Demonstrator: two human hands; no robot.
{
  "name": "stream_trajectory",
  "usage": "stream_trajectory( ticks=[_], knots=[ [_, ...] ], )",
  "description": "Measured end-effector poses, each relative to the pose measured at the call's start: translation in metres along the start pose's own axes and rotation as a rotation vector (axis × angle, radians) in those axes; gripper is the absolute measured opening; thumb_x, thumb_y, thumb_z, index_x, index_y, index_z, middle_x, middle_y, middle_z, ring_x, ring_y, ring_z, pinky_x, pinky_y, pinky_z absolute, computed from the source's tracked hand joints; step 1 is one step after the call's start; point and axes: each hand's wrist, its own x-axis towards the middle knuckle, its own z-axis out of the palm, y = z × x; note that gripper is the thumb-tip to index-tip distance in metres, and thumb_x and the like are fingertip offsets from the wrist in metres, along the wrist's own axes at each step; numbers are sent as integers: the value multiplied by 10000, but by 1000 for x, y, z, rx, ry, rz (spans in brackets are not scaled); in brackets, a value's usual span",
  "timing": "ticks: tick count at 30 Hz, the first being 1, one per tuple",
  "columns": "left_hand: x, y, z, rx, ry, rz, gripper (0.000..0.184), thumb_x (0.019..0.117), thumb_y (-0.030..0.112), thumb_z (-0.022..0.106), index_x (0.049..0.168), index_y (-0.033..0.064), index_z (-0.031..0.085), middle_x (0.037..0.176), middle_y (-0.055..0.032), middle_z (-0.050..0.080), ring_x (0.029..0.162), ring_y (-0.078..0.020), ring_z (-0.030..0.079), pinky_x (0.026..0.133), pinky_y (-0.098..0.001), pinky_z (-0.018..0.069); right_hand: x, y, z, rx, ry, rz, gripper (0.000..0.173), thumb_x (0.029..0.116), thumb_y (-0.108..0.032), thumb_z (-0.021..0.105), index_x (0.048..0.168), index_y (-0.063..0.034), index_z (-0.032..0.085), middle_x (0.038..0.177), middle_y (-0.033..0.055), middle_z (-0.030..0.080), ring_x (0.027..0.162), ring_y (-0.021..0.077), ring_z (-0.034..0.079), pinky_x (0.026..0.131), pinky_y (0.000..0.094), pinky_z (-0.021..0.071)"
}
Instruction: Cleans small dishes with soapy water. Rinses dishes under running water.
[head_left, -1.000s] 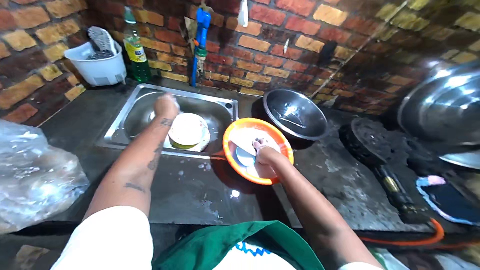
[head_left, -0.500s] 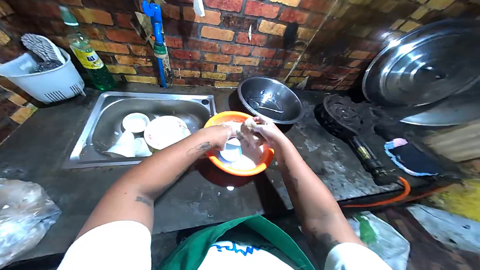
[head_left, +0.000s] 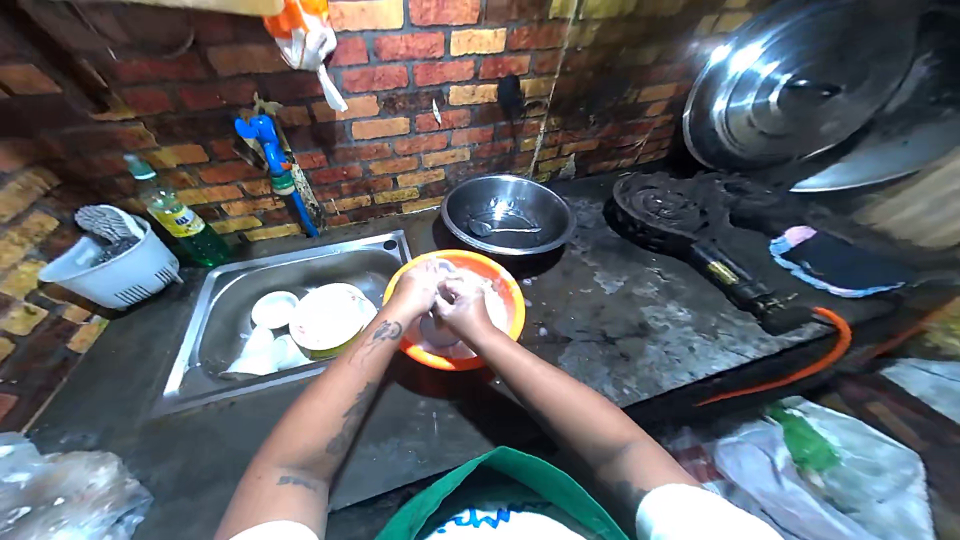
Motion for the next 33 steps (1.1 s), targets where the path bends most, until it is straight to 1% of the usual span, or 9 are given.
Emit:
stream_trajectory(
  ticks=[6,11,15,18,22,26,29,31,33],
  knots=[
    [1,-20,4,4,5,6,503,1142,293,300,1295,-75,606,1271,-302,624,1219,-414,596,1068,-579,432,23,25,-6,-339,-85,-297,103,837,34,720,936,43,748,1160,230,691,1158,399,635,1002,547,518],
    [8,-10,-6,-2,92,-53,531,1146,286,255,1321,-100,574,1333,-322,586,1302,-423,549,1115,-582,391,19,5,-20,-288,-371,-144,273,919,-148,680,1113,44,695,1242,235,639,1191,371,613,1016,543,500],
    [8,0,-5,-299,-23,-200,603,1143,390,185,1358,-50,537,1239,-292,602,1081,-376,625,922,-547,510,17,-3,-24,-197,-534,-199,610,857,-108,736,1406,62,531,1446,271,531,1348,382,526,1124,544,423],
    [9,2,-2,-493,-104,-277,748,1089,590,115,1370,35,530,1127,-198,616,868,-264,621,740,-423,532,24,0,-31,-43,-389,-111,480,870,-15,732,1309,93,573,1203,265,655,1082,342,666,968,509,540],
    [14,-20,2,-579,-172,-171,749,1062,648,165,1557,129,384,1344,-213,594,1117,-310,634,913,-489,534,39,7,-50,521,-294,276,476,919,-233,707,1337,-50,573,1060,173,698,856,272,696,731,483,605],
    [-1,-34,9,-1008,-165,-64,322,1044,113,543,1363,82,517,1062,-87,687,890,-169,681,807,-365,583,56,31,-41,338,-220,365,553,1046,-548,490,1229,-54,658,1075,170,698,941,281,676,823,520,563],
    [-2,-38,8,-982,-84,-99,419,952,-29,617,1350,76,538,1039,-89,691,845,-161,673,753,-349,575,55,46,-25,-16,-198,326,564,1118,-470,331,1232,-20,651,1154,213,672,1069,335,655,913,536,532],
    [-1,-45,2,-989,-97,-69,508,934,-64,624,1413,52,503,1114,-123,673,922,-183,665,821,-372,570,53,52,-25,-394,-416,308,413,1055,-227,521,1401,-5,557,1439,298,507,1352,462,481,1095,635,409],
    [-4,-45,-6,-1013,-109,-52,418,955,-18,601,1359,60,528,1031,-90,682,865,-153,671,779,-342,576,46,55,-23,-623,-572,299,606,889,-202,730,1457,-101,546,1509,284,448,1399,479,425,1108,672,378]
  ],
)
